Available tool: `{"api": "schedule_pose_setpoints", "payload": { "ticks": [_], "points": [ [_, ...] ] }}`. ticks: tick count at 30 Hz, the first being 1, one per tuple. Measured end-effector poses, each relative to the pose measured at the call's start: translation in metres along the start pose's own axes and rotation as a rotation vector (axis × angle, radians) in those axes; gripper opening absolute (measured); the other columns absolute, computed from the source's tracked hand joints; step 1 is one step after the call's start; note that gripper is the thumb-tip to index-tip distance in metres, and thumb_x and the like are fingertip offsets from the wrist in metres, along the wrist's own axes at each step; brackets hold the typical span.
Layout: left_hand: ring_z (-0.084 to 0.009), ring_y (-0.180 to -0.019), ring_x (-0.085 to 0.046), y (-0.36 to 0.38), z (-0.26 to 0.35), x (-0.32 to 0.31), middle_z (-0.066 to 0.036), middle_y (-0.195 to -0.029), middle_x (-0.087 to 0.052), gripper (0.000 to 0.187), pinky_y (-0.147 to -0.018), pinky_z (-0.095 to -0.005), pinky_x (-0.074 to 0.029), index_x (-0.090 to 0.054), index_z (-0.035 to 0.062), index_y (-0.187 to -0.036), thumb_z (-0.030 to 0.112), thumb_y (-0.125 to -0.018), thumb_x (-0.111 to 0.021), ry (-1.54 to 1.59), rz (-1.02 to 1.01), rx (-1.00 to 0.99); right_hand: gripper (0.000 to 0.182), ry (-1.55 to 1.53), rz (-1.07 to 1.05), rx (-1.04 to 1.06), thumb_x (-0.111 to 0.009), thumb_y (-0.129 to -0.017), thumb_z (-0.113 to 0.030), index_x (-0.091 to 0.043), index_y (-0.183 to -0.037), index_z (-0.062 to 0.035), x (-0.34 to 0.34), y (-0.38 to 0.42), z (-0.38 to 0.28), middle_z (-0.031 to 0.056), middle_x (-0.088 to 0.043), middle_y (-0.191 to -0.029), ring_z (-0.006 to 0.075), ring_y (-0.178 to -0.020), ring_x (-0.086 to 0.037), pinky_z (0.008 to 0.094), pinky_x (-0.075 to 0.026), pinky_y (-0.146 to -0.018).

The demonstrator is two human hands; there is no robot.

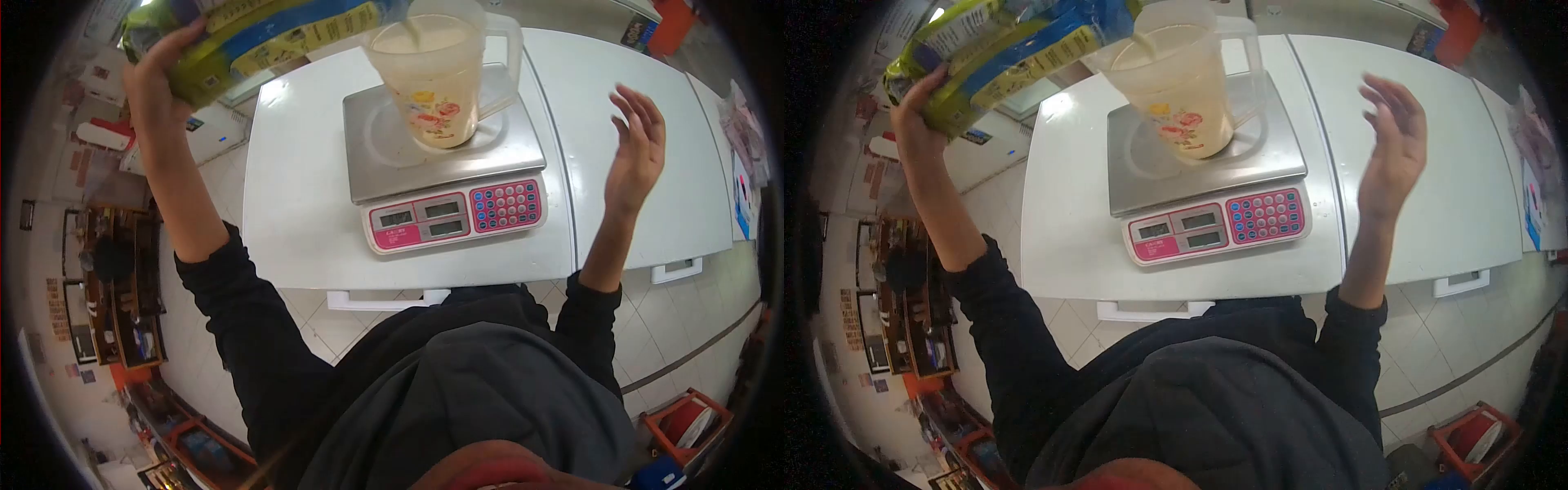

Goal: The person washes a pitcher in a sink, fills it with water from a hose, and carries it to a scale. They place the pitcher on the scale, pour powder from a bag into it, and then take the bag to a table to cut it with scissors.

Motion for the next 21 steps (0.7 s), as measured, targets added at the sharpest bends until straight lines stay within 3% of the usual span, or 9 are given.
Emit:
{"api": "schedule_pose_setpoints", "payload": {
  "ticks": [3,4,7,8,9,11,12,14,21],
  "points": [
    [-0.0195,-0.071,-0.054,0.007,-0.008,0.000,-0.009,-0.079,-0.054,0.024,-0.064,-0.0281,-0.043,-0.053,-0.0043,-0.082,0.008,-0.062,-0.058,0.169,0.015,-0.055,0.027,0.020,-0.065,0.081,-0.038,-0.075,-0.003,-0.041,-0.102,0.0003,-0.020,0.000,-0.010,0.0124,-0.047,-0.102,0.0182,-0.092,-0.047,0.0246,-0.036,-0.076],
    [-0.0187,-0.074,-0.053,0.013,-0.016,0.003,-0.009,-0.081,-0.054,0.027,-0.066,-0.0280,-0.043,-0.053,-0.0037,-0.086,0.008,-0.063,-0.056,0.301,-0.019,0.108,0.027,-0.032,-0.053,0.054,-0.038,-0.074,0.000,-0.042,-0.101,0.0003,-0.022,0.008,-0.009,0.0113,-0.048,-0.099,0.0169,-0.091,-0.046,0.0253,-0.035,-0.077],
    [-0.0210,-0.086,-0.049,0.007,-0.054,0.023,-0.012,-0.095,-0.051,0.028,-0.077,-0.0337,-0.038,-0.052,-0.0021,-0.091,0.017,-0.071,-0.048,0.549,-0.115,0.312,0.026,0.106,-0.080,-0.020,-0.044,-0.070,0.002,-0.044,-0.095,-0.0022,-0.013,0.040,-0.006,0.0075,-0.046,-0.097,0.0139,-0.091,-0.043,0.0229,-0.033,-0.073],
    [-0.0231,-0.087,-0.049,0.013,-0.058,0.022,-0.013,-0.096,-0.050,0.030,-0.077,-0.0341,-0.037,-0.050,-0.0019,-0.094,0.018,-0.071,-0.047,0.508,0.108,0.267,0.026,0.164,-0.032,-0.055,-0.050,-0.069,-0.007,-0.046,-0.094,-0.0069,-0.001,0.053,0.000,0.0048,-0.049,-0.095,0.0132,-0.088,-0.045,0.0258,-0.035,-0.071],
    [-0.0247,-0.087,-0.048,0.006,-0.086,0.041,-0.016,-0.096,-0.050,0.031,-0.074,-0.0349,-0.040,-0.050,-0.0018,-0.095,0.017,-0.070,-0.048,0.672,-0.048,0.313,0.024,0.220,0.014,-0.119,-0.050,-0.070,-0.008,-0.046,-0.094,-0.0063,0.013,0.069,0.005,0.0039,-0.049,-0.093,0.0120,-0.087,-0.045,0.0251,-0.035,-0.071],
    [-0.0271,-0.088,-0.047,0.010,-0.126,0.056,-0.019,-0.098,-0.047,0.032,-0.070,-0.0346,-0.044,-0.048,-0.0025,-0.097,0.014,-0.069,-0.050,-0.359,0.083,-0.585,0.022,0.213,0.145,-0.298,-0.051,-0.071,-0.009,-0.046,-0.092,-0.0058,0.051,0.107,0.024,0.0025,-0.049,-0.091,0.0106,-0.085,-0.046,0.0241,-0.036,-0.069],
    [-0.0248,-0.086,-0.048,0.006,-0.150,0.055,-0.018,-0.100,-0.046,0.046,-0.070,-0.0336,-0.042,-0.046,-0.0042,-0.099,0.016,-0.061,-0.061,0.026,0.154,-0.431,0.021,0.265,0.233,-0.354,-0.051,-0.071,-0.009,-0.046,-0.091,-0.0060,0.074,0.124,0.022,0.0018,-0.049,-0.090,0.0100,-0.084,-0.046,0.0238,-0.036,-0.068],
    [-0.0248,-0.086,-0.048,0.007,-0.147,0.017,-0.018,-0.100,-0.046,0.046,-0.071,-0.0335,-0.042,-0.046,-0.0043,-0.100,0.017,-0.061,-0.061,0.361,0.215,-0.143,0.019,0.377,0.387,-0.440,-0.050,-0.071,-0.007,-0.046,-0.090,-0.0071,0.112,0.166,0.011,0.0004,-0.049,-0.089,0.0091,-0.081,-0.046,0.0235,-0.038,-0.066],
    [-0.0247,-0.086,-0.048,0.005,-0.160,-0.023,-0.018,-0.101,-0.046,0.048,-0.072,-0.0332,-0.042,-0.046,-0.0043,-0.100,0.017,-0.061,-0.061,0.475,0.168,-0.004,0.015,0.592,0.902,-0.449,-0.047,-0.072,-0.006,-0.046,-0.087,-0.0054,0.193,0.267,-0.057,0.0021,-0.050,-0.082,0.0093,-0.076,-0.046,0.0203,-0.036,-0.067]
  ]
}}
Point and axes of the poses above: each hand's wrist, its own y-axis away from the middle knuckle, its own x-axis out of the back of the hand, z = x × y, the point moved 3 cm from there along -y, towards the middle knuckle
